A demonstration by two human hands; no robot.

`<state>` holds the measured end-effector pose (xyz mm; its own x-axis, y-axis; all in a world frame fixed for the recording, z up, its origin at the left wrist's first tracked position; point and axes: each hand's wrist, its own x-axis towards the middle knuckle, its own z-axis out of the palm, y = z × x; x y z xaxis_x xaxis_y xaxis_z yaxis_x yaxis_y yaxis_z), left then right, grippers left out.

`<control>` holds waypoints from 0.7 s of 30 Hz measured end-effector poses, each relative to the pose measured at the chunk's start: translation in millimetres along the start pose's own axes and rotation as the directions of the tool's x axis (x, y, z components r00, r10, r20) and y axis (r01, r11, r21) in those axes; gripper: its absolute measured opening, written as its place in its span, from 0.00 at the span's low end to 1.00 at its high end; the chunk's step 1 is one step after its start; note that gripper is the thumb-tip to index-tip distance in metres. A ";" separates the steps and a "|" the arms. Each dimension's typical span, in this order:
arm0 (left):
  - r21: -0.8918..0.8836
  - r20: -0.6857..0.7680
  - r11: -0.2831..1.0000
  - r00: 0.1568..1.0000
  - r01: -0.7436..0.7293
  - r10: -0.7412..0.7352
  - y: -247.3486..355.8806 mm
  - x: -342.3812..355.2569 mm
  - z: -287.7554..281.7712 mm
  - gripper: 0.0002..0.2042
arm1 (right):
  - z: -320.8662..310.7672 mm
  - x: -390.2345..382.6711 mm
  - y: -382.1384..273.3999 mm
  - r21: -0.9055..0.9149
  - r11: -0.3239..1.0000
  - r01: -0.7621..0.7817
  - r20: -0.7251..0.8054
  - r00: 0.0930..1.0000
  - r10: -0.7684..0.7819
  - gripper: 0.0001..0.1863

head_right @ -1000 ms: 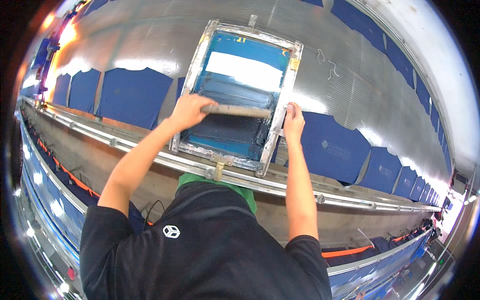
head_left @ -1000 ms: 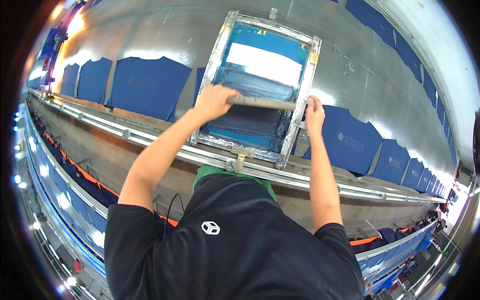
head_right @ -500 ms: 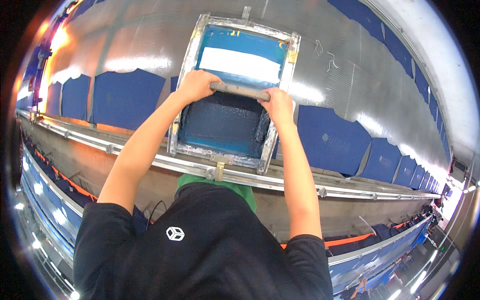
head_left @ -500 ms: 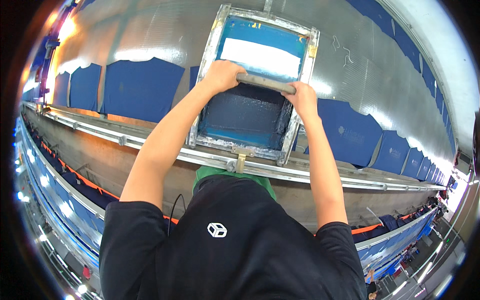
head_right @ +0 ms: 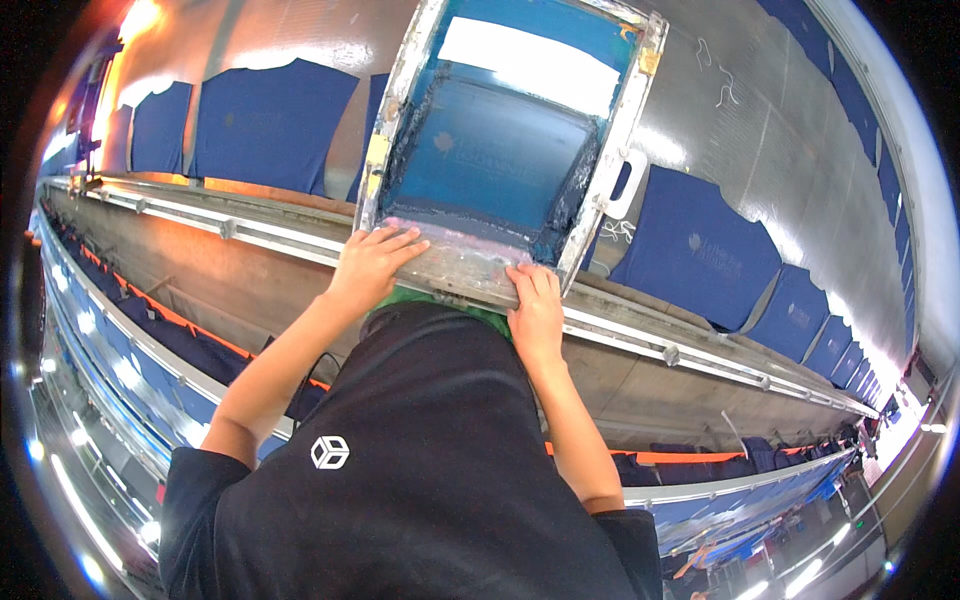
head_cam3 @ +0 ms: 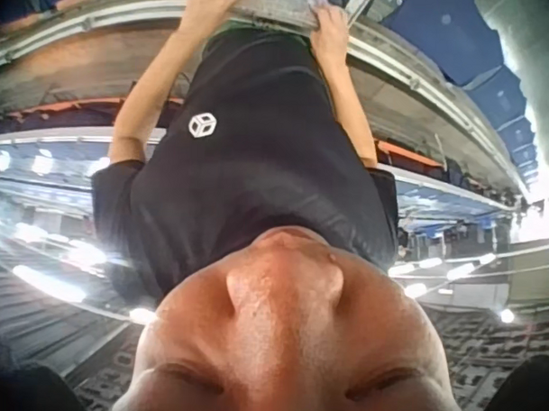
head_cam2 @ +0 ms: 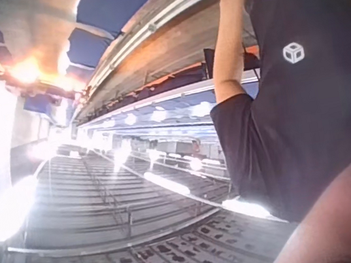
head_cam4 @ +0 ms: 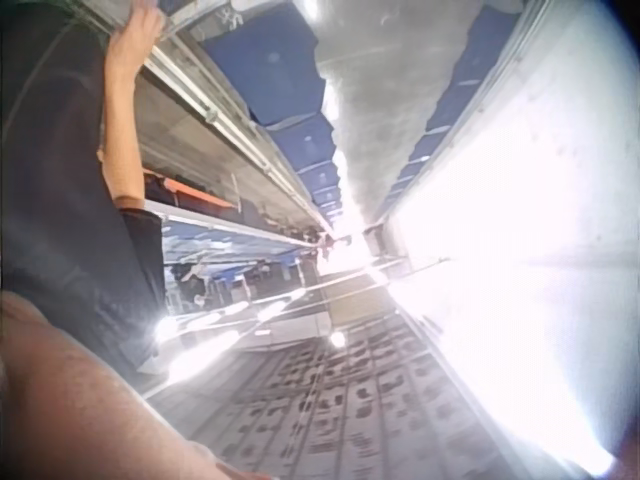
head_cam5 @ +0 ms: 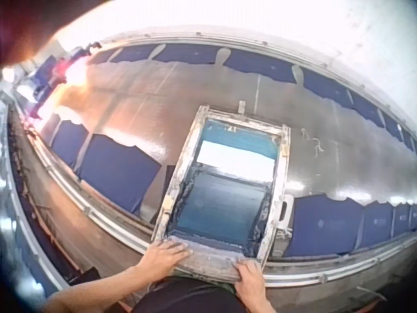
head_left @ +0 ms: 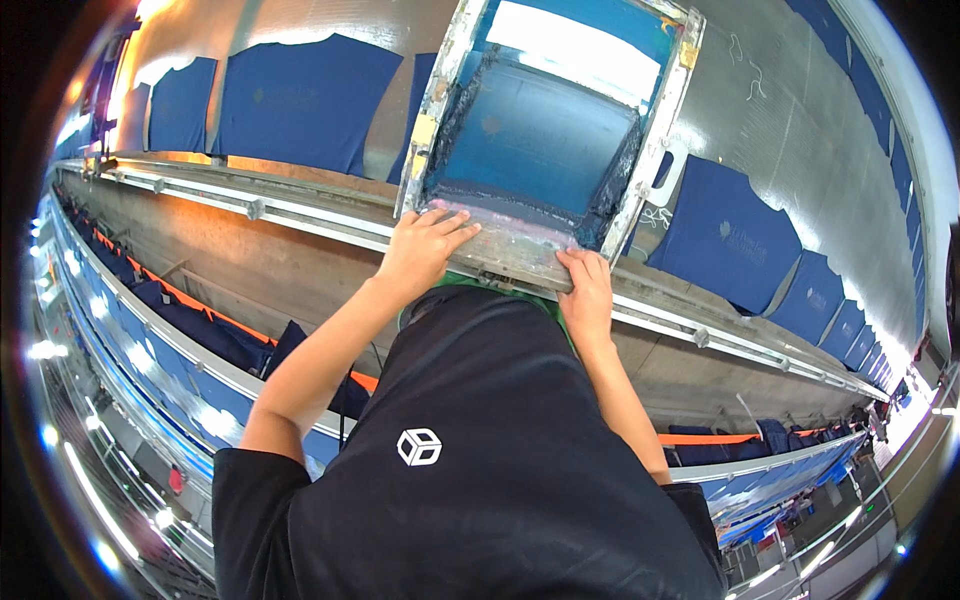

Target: The person performs screen printing on a series of blue t-shirts laid out on a conveyor. They repeatedly pull a squeegee across a screen to transfer ink onto each shirt, then lift the screen and move to the next shirt in sequence.

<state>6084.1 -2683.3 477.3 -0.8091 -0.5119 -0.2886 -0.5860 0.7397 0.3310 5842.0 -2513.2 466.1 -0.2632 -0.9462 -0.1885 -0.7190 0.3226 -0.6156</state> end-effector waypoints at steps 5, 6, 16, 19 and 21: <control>-0.108 0.125 0.994 0.992 0.002 0.012 -41.7 108.4 -53.2 0.18 | -68.2 99.7 16.4 -0.036 0.999 0.012 0.071 0.997 -0.010 0.16; -0.085 0.072 0.996 0.997 -0.033 0.039 -52.3 142.6 -63.3 0.17 | -81.6 135.0 26.3 -0.094 0.996 0.008 0.085 0.996 0.000 0.18; 0.069 -0.014 0.997 1.000 -0.019 0.020 -59.5 181.7 -38.5 0.15 | -48.6 160.9 55.6 -0.067 0.997 0.034 -0.114 0.993 -0.041 0.16; -0.081 -0.057 0.996 0.997 -0.048 0.043 -42.4 112.2 -18.5 0.20 | -23.8 96.9 35.4 0.000 0.999 0.033 -0.117 0.993 -0.033 0.14; -0.083 0.047 0.996 0.998 -0.030 0.034 -40.8 96.0 -16.9 0.20 | -21.4 83.2 28.4 -0.006 1.000 -0.025 -0.041 0.999 0.025 0.14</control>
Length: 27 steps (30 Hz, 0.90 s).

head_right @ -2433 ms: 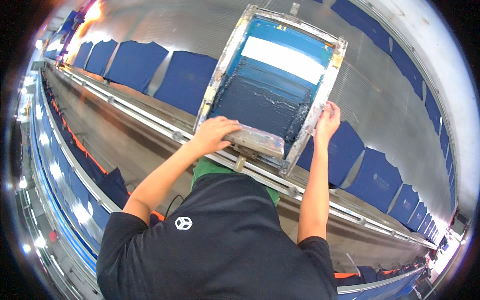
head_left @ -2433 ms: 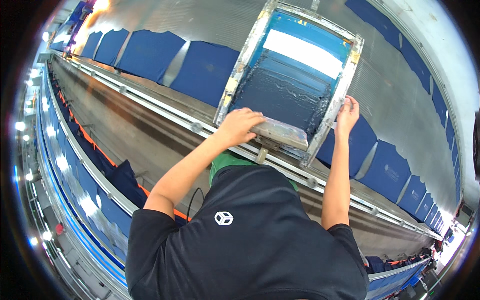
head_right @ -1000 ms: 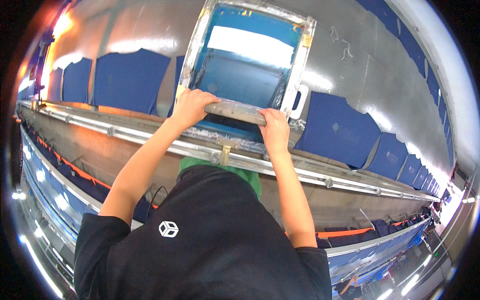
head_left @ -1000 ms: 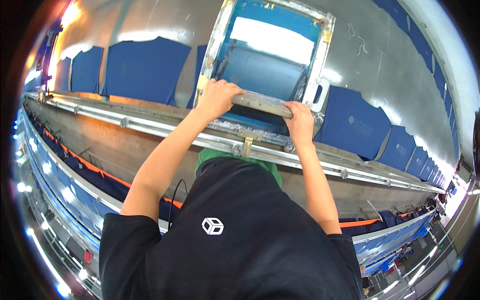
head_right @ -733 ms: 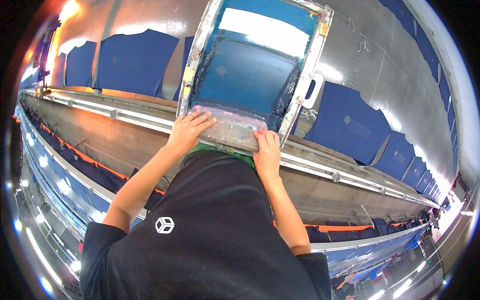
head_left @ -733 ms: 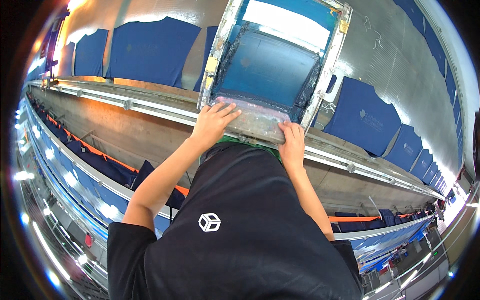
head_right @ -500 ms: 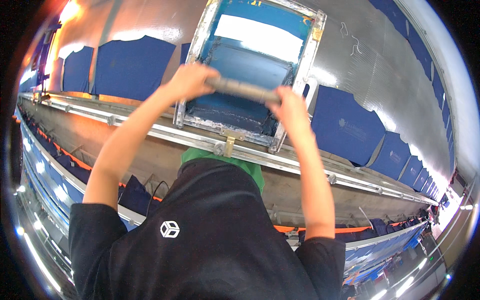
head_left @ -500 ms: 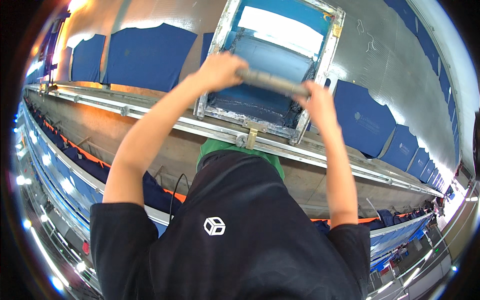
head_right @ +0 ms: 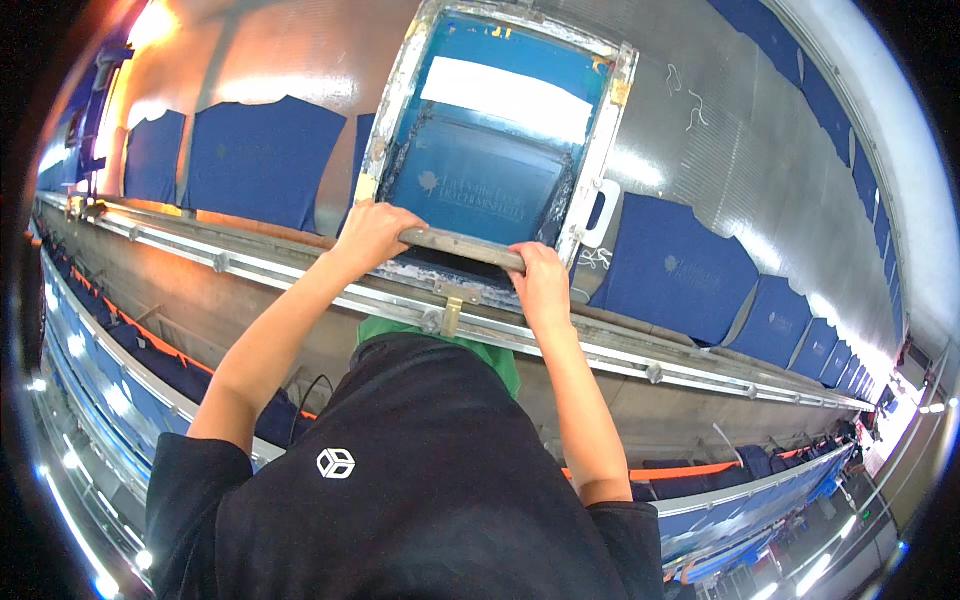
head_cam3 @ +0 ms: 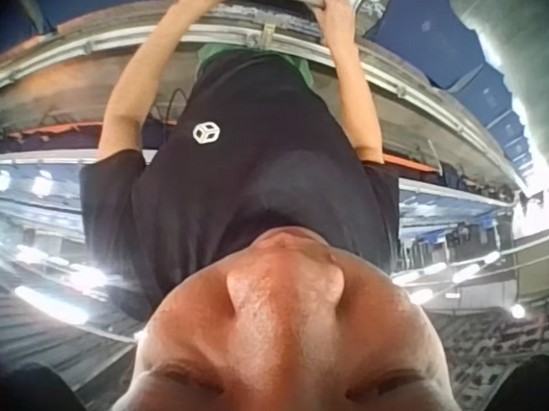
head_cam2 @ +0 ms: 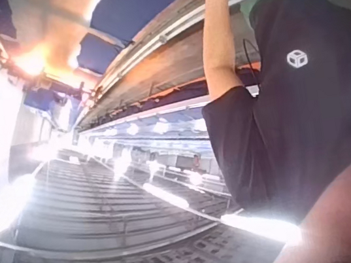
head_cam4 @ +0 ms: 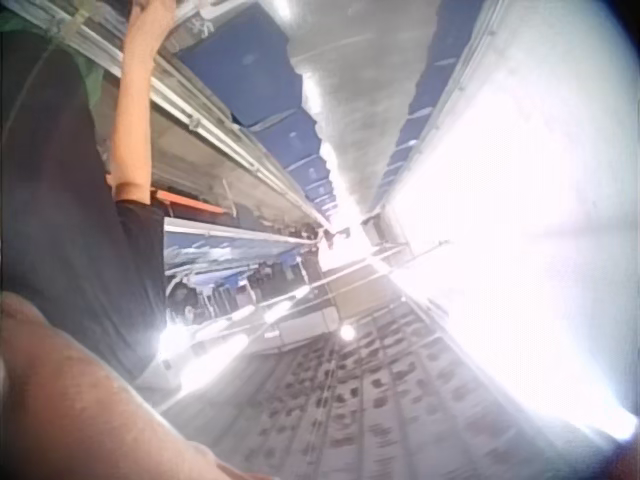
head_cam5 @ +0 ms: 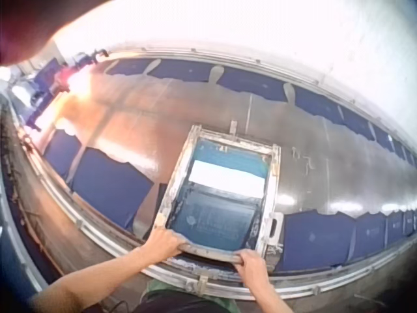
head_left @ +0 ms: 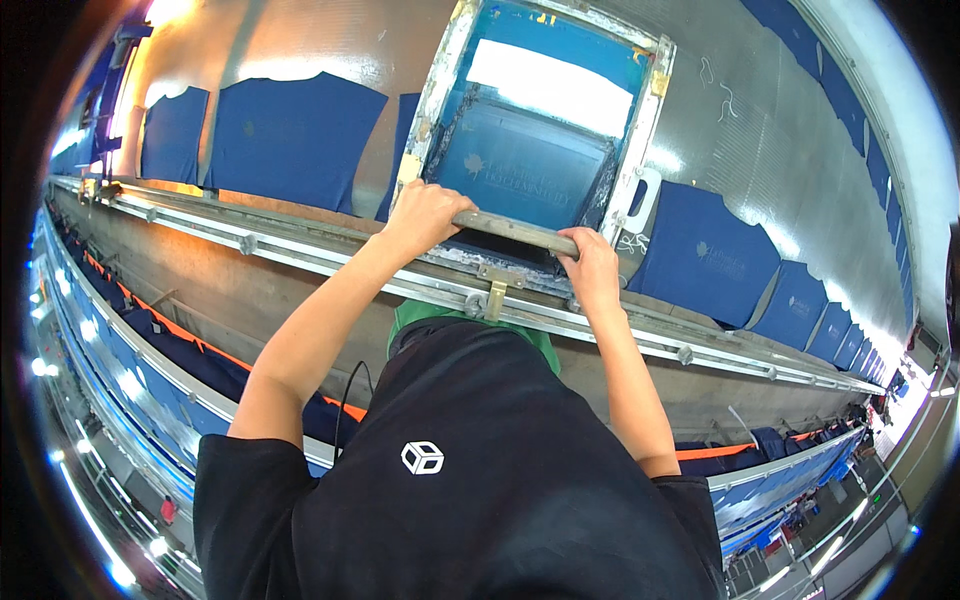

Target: The person performs screen printing on a series of blue t-shirts laid out on a conveyor. They repeatedly pull a squeegee across a screen to transfer ink onto each shirt, then lift the screen and move to the next shirt in sequence.

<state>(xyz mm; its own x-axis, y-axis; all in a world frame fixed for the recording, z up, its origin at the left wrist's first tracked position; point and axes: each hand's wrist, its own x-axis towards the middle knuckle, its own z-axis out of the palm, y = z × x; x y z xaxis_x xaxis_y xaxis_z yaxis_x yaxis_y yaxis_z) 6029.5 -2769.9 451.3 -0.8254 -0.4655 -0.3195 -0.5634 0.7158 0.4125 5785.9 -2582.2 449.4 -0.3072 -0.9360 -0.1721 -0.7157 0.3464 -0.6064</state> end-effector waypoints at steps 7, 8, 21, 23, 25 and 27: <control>0.091 -0.179 0.996 0.984 -0.008 0.025 -36.9 132.0 -59.6 0.18 | -59.3 142.2 27.3 -0.122 0.992 -0.022 0.030 0.999 0.026 0.22; 0.081 -0.232 0.997 0.972 -0.012 0.030 -41.1 148.4 -65.9 0.18 | -64.5 159.4 30.2 -0.128 0.990 -0.060 0.050 0.996 0.067 0.22; 0.057 -0.162 0.997 0.985 -0.053 0.062 -0.9 -30.5 22.6 0.19 | 24.3 -32.8 -2.5 0.017 0.995 0.102 -0.089 0.991 -0.100 0.23; 0.074 -0.099 0.995 0.993 -0.062 0.069 2.9 -43.0 17.8 0.17 | 21.6 -39.7 -7.2 -0.013 0.998 0.063 0.035 0.997 -0.063 0.23; 0.107 -0.197 0.986 0.969 -0.128 0.147 3.1 -38.1 10.5 0.17 | 16.8 -31.7 -7.9 0.013 0.989 0.148 -0.031 0.989 -0.148 0.23; 0.153 -0.246 0.973 0.947 -0.172 0.206 1.4 -21.4 6.4 0.18 | 13.9 -16.9 -6.2 0.025 0.976 0.218 -0.082 0.973 -0.215 0.22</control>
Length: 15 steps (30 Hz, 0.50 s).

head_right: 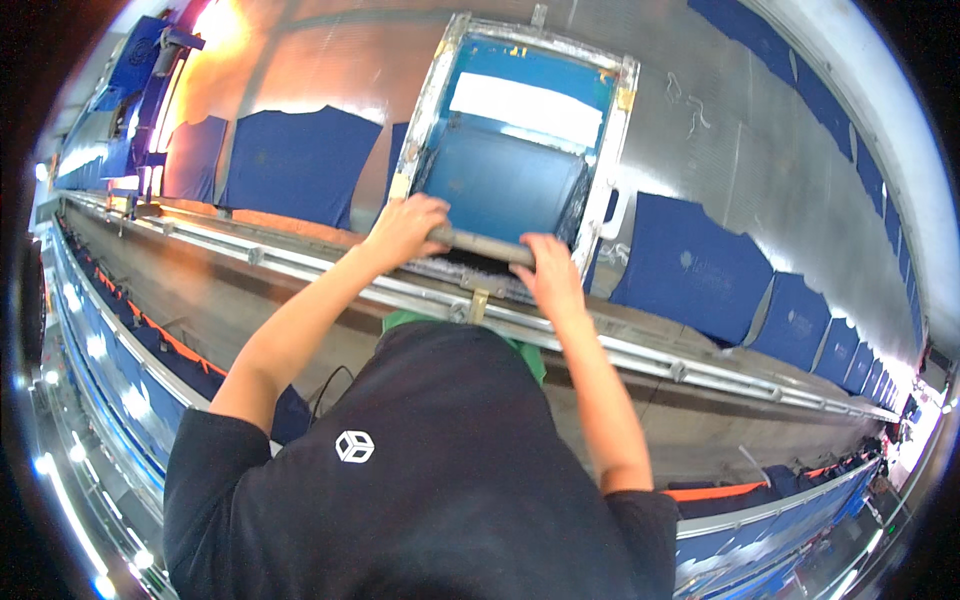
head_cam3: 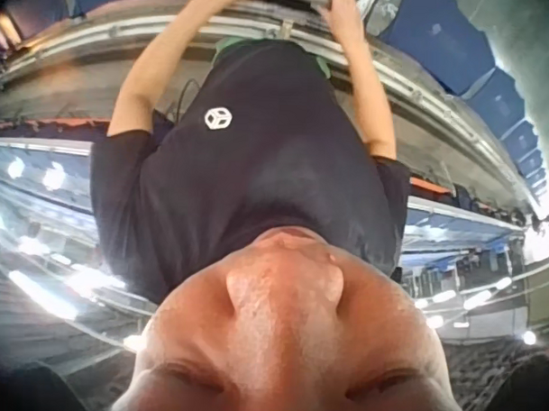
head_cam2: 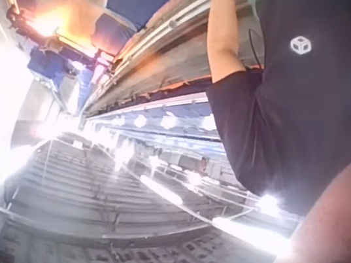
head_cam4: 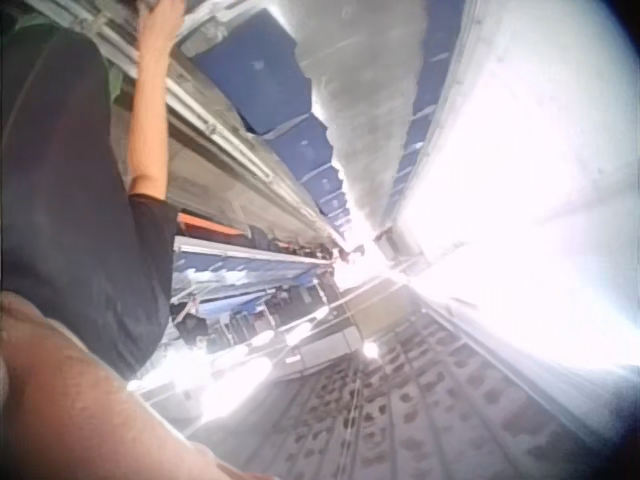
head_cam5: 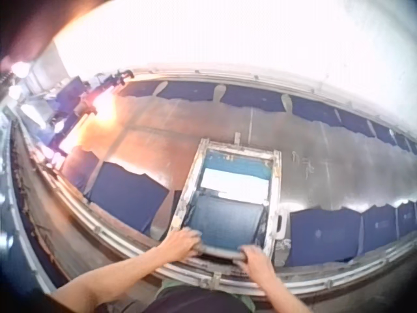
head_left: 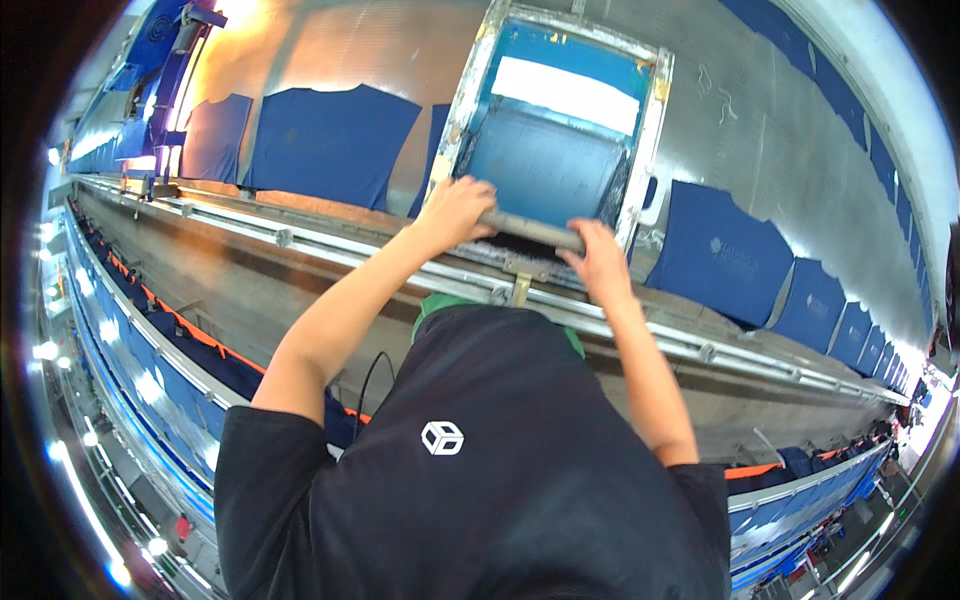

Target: The person performs screen printing on a series of blue t-shirts laid out on a conveyor. They repeatedly pull a squeegee across a screen to transfer ink onto each shirt, then lift the screen and move to the next shirt in sequence.

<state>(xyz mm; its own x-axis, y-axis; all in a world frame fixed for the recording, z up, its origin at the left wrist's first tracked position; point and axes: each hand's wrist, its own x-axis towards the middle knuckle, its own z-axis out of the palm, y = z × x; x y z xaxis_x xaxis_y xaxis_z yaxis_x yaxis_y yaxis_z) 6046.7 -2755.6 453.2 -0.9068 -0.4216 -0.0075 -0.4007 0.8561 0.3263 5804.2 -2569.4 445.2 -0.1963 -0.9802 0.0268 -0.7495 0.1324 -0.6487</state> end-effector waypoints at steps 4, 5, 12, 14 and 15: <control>0.039 0.079 0.995 0.992 0.091 -0.094 -0.9 36.5 26.3 0.28 | 10.6 30.8 7.7 -0.163 0.987 0.010 0.015 1.000 -0.008 0.30; 0.073 0.131 0.991 0.983 0.115 -0.124 -2.9 41.8 32.5 0.30 | 12.1 41.3 10.8 -0.135 0.985 -0.108 0.085 0.989 0.120 0.34; -0.158 0.525 0.944 0.834 0.291 -0.169 -47.6 92.5 34.3 0.45 | 3.9 104.3 36.9 -0.084 0.928 -0.364 0.472 0.805 0.359 0.44; -0.216 0.534 0.938 0.837 0.272 -0.120 -55.4 109.0 22.3 0.43 | -5.4 116.4 53.2 -0.042 0.938 -0.344 0.453 0.830 0.325 0.38; -0.248 0.549 0.929 0.830 0.273 -0.098 -55.2 116.8 16.0 0.42 | -13.1 113.9 64.6 0.182 0.902 -0.392 0.334 0.887 0.319 0.35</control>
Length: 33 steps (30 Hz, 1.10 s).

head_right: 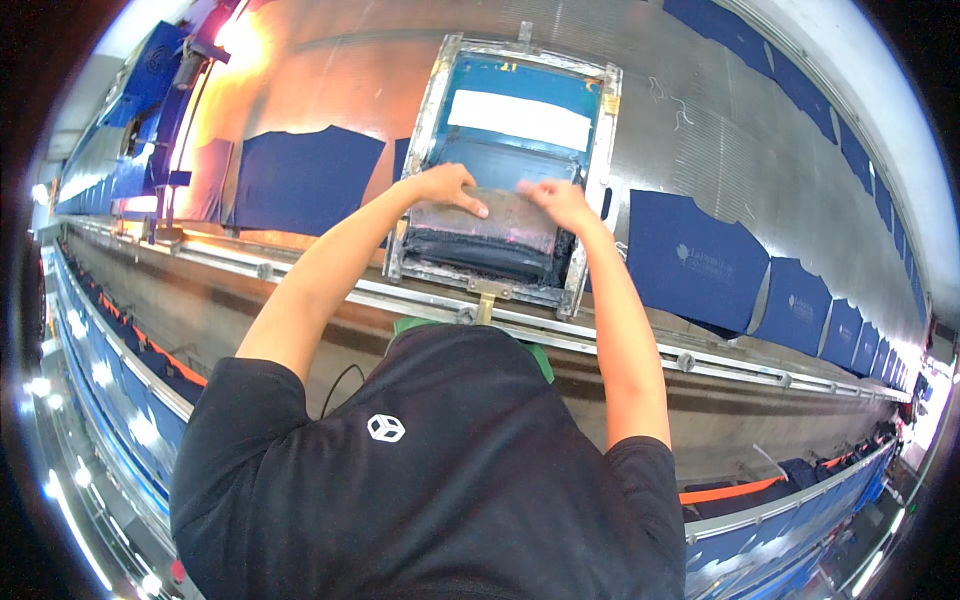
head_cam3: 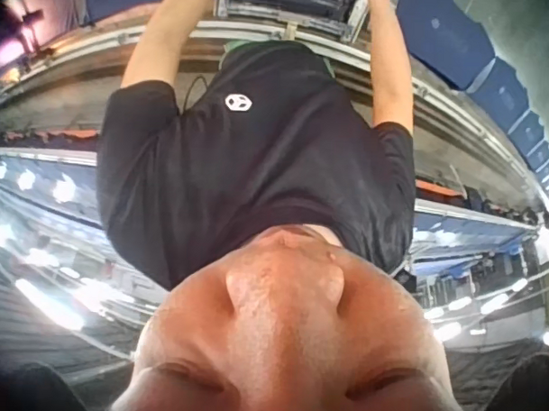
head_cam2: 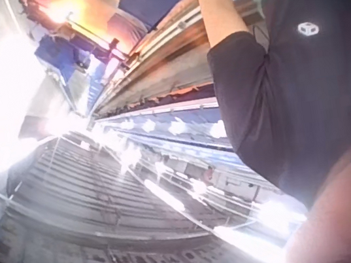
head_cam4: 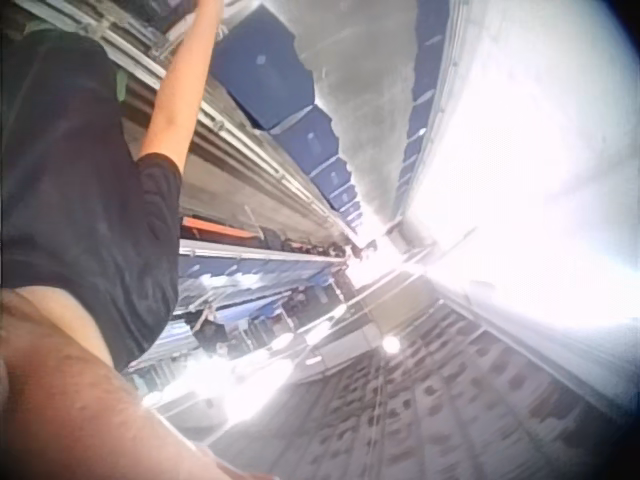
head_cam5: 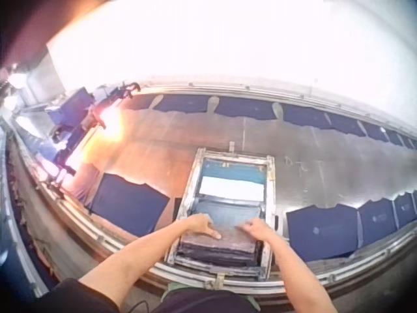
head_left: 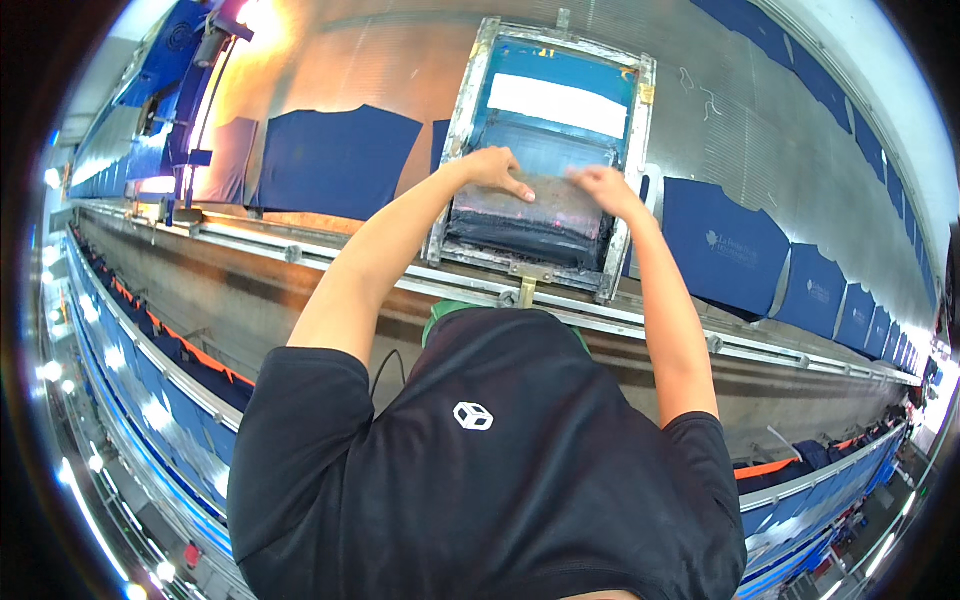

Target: The person performs screen printing on a series of blue t-shirts laid out on a conveyor. They repeatedly pull a squeegee across a screen to transfer ink onto each shirt, then lift the screen and move to the next shirt in sequence.

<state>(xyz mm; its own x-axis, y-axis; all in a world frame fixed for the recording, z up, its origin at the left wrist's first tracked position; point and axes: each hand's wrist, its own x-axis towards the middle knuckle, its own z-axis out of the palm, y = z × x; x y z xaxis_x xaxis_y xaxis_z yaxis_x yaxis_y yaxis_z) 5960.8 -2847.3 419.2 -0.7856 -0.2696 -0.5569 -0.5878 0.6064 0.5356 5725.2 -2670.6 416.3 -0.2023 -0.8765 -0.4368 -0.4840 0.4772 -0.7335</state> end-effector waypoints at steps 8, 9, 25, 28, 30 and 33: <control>0.280 -0.486 0.958 0.853 -0.054 0.190 33.2 25.3 -58.1 0.27 | -53.7 -3.9 98.4 0.107 0.970 -0.218 -0.712 0.665 0.228 0.19; 0.274 -0.461 0.958 0.861 -0.090 0.213 33.2 28.8 -63.6 0.27 | -48.0 -3.0 102.6 0.198 0.974 -0.106 -0.677 0.704 0.214 0.18; 0.266 -0.602 0.944 0.731 -0.195 0.321 58.4 -123.8 100.8 0.29 | -38.5 7.9 70.6 0.423 0.903 0.083 -0.724 0.630 0.281 0.11; 0.309 -0.593 0.938 0.739 -0.157 0.319 66.6 -159.6 124.0 0.32 | -43.4 3.4 54.4 0.304 0.951 0.052 -0.785 0.579 0.219 0.11; 0.272 -0.584 0.947 0.752 -0.173 0.305 62.6 -171.9 122.3 0.33 | -44.2 -1.3 41.6 0.250 0.966 0.058 -0.808 0.562 0.176 0.11; 0.142 -0.681 0.947 0.667 -0.287 0.304 51.8 -186.6 111.7 0.31 | -43.3 -21.5 23.8 0.225 0.952 0.206 -0.838 0.539 0.081 0.12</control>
<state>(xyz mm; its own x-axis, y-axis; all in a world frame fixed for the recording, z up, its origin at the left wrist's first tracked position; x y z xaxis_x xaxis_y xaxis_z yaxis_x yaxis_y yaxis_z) 6098.5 -2682.0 480.0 -0.8339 -0.5046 0.2235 -0.3038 0.7579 0.5773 5681.1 -2643.1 430.8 -0.8620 -0.4869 0.1414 -0.3111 0.2878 -0.9058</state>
